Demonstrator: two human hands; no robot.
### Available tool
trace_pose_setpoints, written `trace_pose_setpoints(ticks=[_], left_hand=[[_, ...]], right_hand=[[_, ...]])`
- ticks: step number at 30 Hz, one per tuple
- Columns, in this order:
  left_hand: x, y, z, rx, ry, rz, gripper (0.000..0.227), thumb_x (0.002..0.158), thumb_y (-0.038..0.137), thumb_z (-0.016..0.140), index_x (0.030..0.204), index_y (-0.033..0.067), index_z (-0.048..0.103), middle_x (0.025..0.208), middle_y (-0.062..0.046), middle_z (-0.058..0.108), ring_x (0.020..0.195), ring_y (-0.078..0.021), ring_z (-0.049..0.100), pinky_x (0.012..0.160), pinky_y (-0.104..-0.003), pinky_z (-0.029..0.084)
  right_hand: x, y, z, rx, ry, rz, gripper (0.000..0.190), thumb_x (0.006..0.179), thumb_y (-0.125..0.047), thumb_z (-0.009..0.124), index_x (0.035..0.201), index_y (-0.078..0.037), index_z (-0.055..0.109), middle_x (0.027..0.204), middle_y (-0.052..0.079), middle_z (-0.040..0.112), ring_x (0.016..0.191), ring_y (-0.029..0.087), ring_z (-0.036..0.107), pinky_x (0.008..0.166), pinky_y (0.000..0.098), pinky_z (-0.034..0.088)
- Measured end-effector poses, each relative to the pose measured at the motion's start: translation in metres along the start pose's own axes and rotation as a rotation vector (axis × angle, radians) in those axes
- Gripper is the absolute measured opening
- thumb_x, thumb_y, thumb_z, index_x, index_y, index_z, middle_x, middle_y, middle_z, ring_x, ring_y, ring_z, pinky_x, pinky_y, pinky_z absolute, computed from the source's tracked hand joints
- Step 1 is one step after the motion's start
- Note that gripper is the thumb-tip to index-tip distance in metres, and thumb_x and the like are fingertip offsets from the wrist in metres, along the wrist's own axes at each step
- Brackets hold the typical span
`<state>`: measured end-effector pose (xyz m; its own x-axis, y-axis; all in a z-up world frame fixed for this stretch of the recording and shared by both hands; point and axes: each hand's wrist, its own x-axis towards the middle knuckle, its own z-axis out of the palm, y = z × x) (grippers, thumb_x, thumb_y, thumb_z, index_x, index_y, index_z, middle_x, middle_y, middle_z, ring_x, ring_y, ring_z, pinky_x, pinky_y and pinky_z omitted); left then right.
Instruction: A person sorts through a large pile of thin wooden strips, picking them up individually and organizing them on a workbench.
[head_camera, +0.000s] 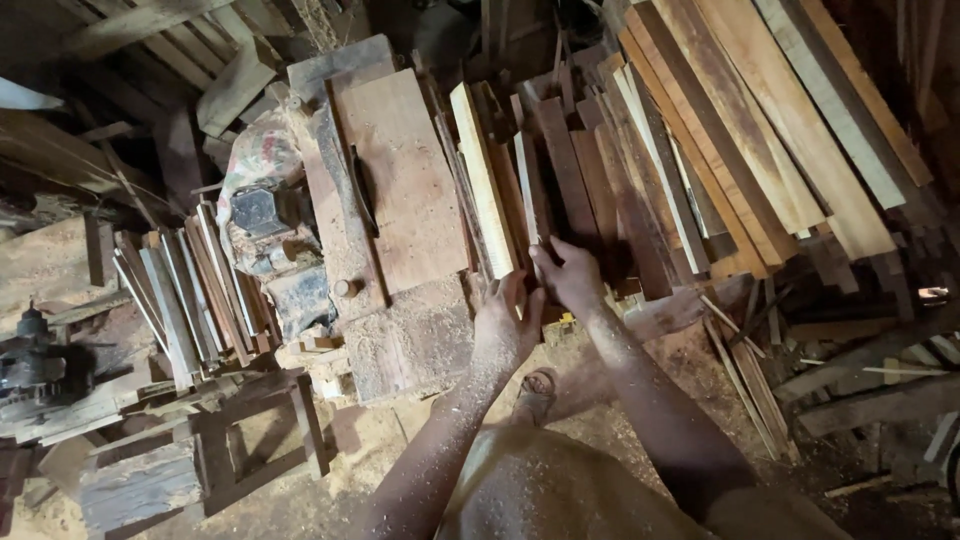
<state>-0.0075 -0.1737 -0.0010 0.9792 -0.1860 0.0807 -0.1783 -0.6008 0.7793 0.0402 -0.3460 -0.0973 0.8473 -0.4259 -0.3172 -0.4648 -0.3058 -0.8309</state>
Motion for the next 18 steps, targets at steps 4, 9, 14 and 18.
trace_pose_setpoints(ticks=[4, 9, 14, 18], left_hand=[[-0.002, 0.0, -0.008, 0.016, 0.011, 0.034, 0.035, 0.089, 0.033, 0.073, 0.118, 0.0129, 0.069, 0.09, -0.013, 0.065, 0.087, -0.0381, 0.072, 0.071, -0.048, 0.06], [0.001, 0.003, -0.013, 0.036, 0.011, 0.053, 0.034, 0.09, 0.032, 0.073, 0.117, 0.0116, 0.07, 0.089, -0.013, 0.065, 0.086, -0.0375, 0.072, 0.07, -0.047, 0.059], [0.002, 0.006, -0.015, 0.003, -0.024, 0.007, 0.034, 0.09, 0.032, 0.072, 0.118, 0.0129, 0.069, 0.091, -0.013, 0.066, 0.089, -0.0385, 0.071, 0.073, -0.049, 0.059], [0.004, 0.005, -0.015, -0.018, -0.06, -0.024, 0.035, 0.091, 0.034, 0.071, 0.12, 0.0137, 0.069, 0.094, -0.015, 0.066, 0.091, -0.0403, 0.071, 0.076, -0.049, 0.059]], right_hand=[[-0.034, -0.035, -0.009, -0.017, 0.012, 0.013, 0.068, 0.083, -0.059, 0.084, 0.132, -0.013, 0.071, 0.129, 0.014, 0.071, 0.124, 0.026, 0.065, 0.104, 0.0359, 0.052], [-0.034, -0.049, -0.006, 0.034, 0.08, 0.088, 0.076, 0.066, -0.048, 0.095, 0.129, -0.014, 0.068, 0.127, 0.011, 0.071, 0.125, 0.025, 0.064, 0.106, 0.0386, 0.051], [-0.041, -0.059, -0.008, 0.137, 0.08, -0.017, 0.075, 0.069, -0.031, 0.093, 0.132, -0.004, 0.062, 0.12, 0.018, 0.07, 0.121, 0.032, 0.063, 0.104, 0.0418, 0.049], [-0.033, -0.059, -0.001, 0.133, -0.004, -0.031, 0.072, 0.082, -0.044, 0.087, 0.136, -0.002, 0.065, 0.13, 0.021, 0.068, 0.129, 0.035, 0.06, 0.11, 0.0452, 0.048]])
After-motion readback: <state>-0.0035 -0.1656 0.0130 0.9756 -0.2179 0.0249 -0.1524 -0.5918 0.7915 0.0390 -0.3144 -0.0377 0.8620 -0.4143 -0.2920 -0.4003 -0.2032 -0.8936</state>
